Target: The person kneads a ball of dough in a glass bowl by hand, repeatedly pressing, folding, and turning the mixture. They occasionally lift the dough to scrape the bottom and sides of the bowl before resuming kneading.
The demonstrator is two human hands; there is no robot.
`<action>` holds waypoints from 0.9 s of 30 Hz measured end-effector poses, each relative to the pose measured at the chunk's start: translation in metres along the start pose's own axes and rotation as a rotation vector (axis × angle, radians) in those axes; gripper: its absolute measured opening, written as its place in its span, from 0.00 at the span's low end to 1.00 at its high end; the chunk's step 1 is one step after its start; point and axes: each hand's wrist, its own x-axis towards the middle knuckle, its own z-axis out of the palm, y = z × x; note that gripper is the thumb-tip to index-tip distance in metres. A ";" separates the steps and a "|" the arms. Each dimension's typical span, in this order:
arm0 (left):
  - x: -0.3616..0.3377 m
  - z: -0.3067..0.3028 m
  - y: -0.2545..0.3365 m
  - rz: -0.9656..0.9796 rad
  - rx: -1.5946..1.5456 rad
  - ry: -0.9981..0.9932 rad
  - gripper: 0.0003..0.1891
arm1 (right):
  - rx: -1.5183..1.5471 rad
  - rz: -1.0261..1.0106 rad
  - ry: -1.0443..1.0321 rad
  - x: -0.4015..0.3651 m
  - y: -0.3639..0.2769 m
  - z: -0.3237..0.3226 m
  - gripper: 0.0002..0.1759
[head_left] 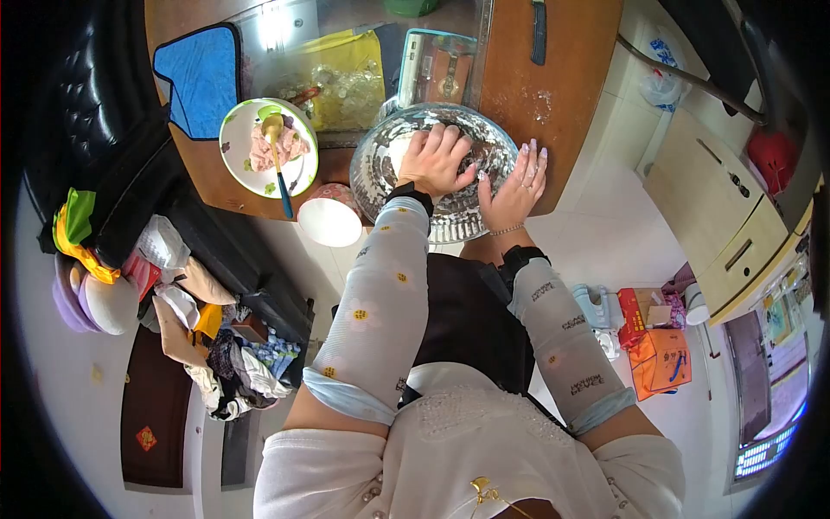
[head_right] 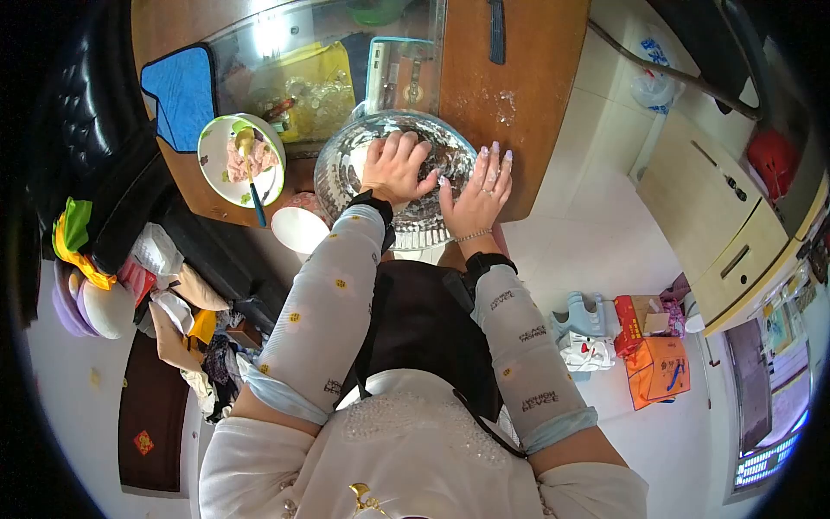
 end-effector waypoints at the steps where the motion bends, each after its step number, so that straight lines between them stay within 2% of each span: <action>1: 0.000 -0.001 0.000 0.003 0.003 -0.015 0.22 | 0.001 0.002 -0.006 0.000 0.001 0.000 0.43; 9: 0.001 0.003 0.001 0.030 -0.018 -0.009 0.22 | 0.024 -0.059 0.066 0.002 0.001 0.001 0.43; 15: 0.006 0.005 0.000 0.072 0.031 0.124 0.22 | 0.046 -0.050 0.079 0.000 0.001 -0.001 0.45; 17: 0.006 0.004 0.000 0.057 0.033 0.083 0.22 | 0.094 -0.079 0.128 -0.002 0.002 0.000 0.45; 21: 0.005 0.002 0.003 0.079 -0.051 0.183 0.22 | 0.248 -0.025 0.090 -0.006 0.006 -0.001 0.47; 23: 0.005 -0.011 0.007 -0.103 -0.384 0.150 0.21 | 0.278 0.053 0.050 -0.010 0.003 -0.010 0.47; 24: 0.006 -0.015 0.002 -0.158 -0.567 0.092 0.21 | 0.240 0.031 0.110 -0.012 0.000 -0.013 0.45; 25: 0.004 -0.031 0.002 -0.152 -0.571 0.096 0.21 | 0.234 0.030 0.116 -0.013 -0.002 -0.016 0.45; 27: -0.010 -0.059 0.002 -0.312 -1.588 0.055 0.23 | 0.184 -0.186 0.186 -0.014 -0.008 -0.025 0.44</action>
